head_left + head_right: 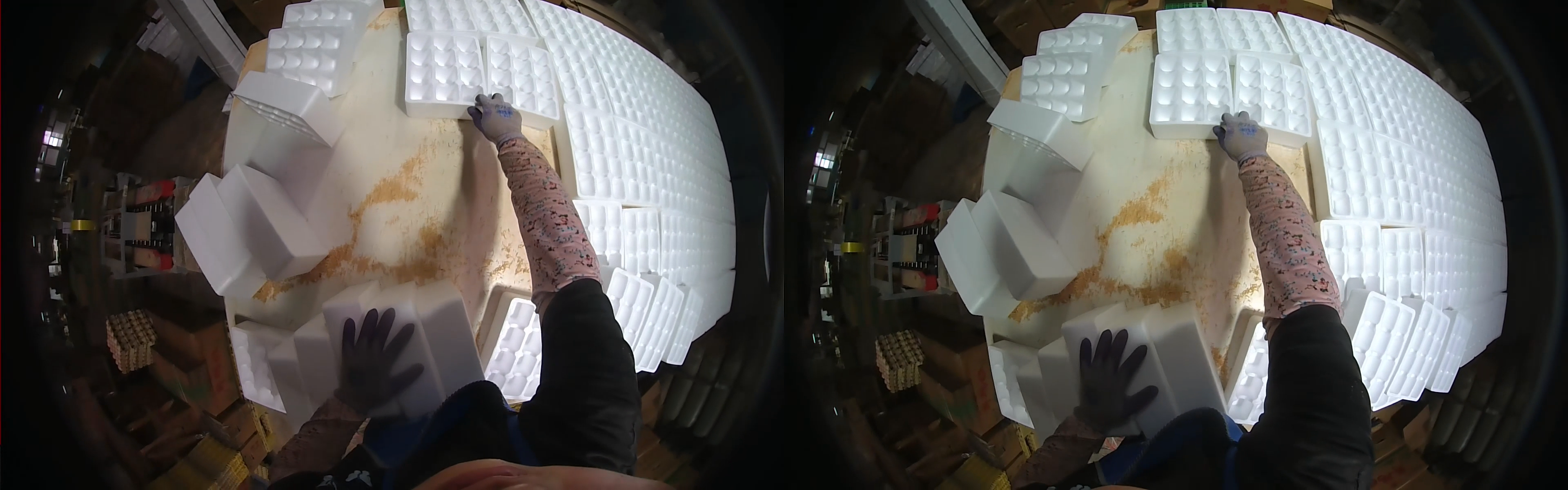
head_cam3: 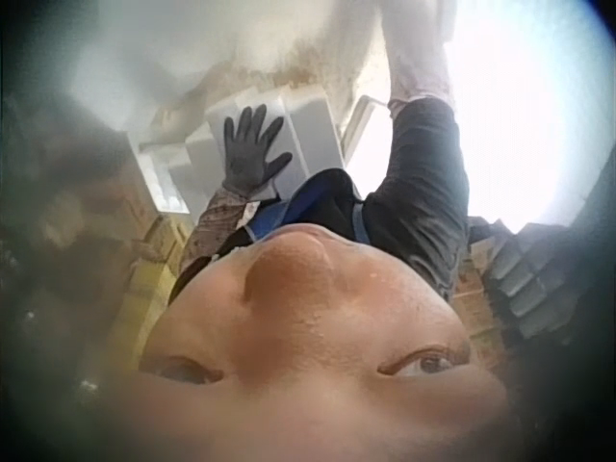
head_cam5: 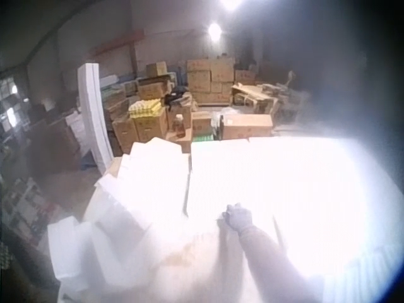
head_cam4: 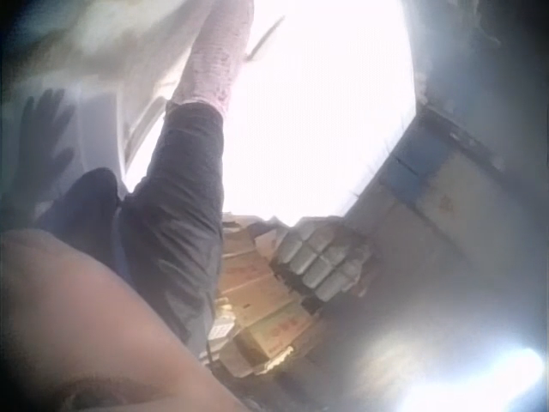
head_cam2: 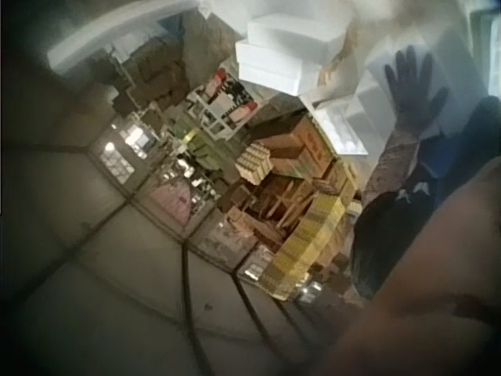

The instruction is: The person handles a bundle of flexible straps and then organizes and stacks molded styrofoam egg cartons on a wooden table by hand.

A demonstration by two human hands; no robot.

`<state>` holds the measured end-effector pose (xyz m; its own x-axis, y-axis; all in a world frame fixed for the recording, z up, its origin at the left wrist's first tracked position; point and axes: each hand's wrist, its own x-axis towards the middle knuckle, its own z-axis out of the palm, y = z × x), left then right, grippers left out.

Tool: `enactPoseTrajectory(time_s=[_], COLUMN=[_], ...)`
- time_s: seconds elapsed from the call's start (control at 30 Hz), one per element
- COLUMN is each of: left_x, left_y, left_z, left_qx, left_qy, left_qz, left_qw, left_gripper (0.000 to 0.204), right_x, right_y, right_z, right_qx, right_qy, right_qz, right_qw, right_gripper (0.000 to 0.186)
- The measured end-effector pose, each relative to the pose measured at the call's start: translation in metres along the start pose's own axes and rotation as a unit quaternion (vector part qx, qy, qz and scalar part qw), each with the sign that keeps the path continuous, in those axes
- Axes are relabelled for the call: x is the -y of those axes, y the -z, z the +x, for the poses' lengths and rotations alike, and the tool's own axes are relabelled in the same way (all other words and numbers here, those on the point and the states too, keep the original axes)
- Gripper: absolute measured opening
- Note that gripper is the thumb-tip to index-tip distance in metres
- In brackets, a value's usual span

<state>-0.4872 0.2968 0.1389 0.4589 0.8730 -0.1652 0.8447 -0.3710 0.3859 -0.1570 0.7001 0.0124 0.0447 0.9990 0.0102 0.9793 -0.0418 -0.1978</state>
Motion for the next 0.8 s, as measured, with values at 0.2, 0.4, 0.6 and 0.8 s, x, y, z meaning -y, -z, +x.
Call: enactPoseTrajectory(time_s=[0.2, 0.4, 0.6, 0.8], left_x=[-0.003, -0.004, -0.007, -0.041], left_y=[0.002, -0.01, -0.007, -0.008], left_z=[-0.001, 0.002, -0.01, -0.013], left_qx=[-0.021, -0.039, -0.08, -0.115], left_qy=[-0.003, -0.019, -0.041, -0.061], left_qz=[0.011, 0.013, 0.031, 0.016], left_qw=[1.0, 0.999, 0.995, 0.991], left_gripper=[0.073, 0.073, 0.072, 0.067], right_x=[0.014, 0.052, 0.05, 0.065], right_y=[0.017, 0.088, 0.064, 0.092], right_z=[-0.084, -0.4, -0.571, -0.566], right_qx=[-0.146, 0.016, -0.073, 0.099], right_qy=[0.092, 0.141, -0.056, -0.072], right_qz=[0.184, 0.377, 0.283, 0.5], right_qw=[0.968, 0.915, 0.955, 0.857], right_gripper=[0.056, 0.083, 0.071, 0.058])
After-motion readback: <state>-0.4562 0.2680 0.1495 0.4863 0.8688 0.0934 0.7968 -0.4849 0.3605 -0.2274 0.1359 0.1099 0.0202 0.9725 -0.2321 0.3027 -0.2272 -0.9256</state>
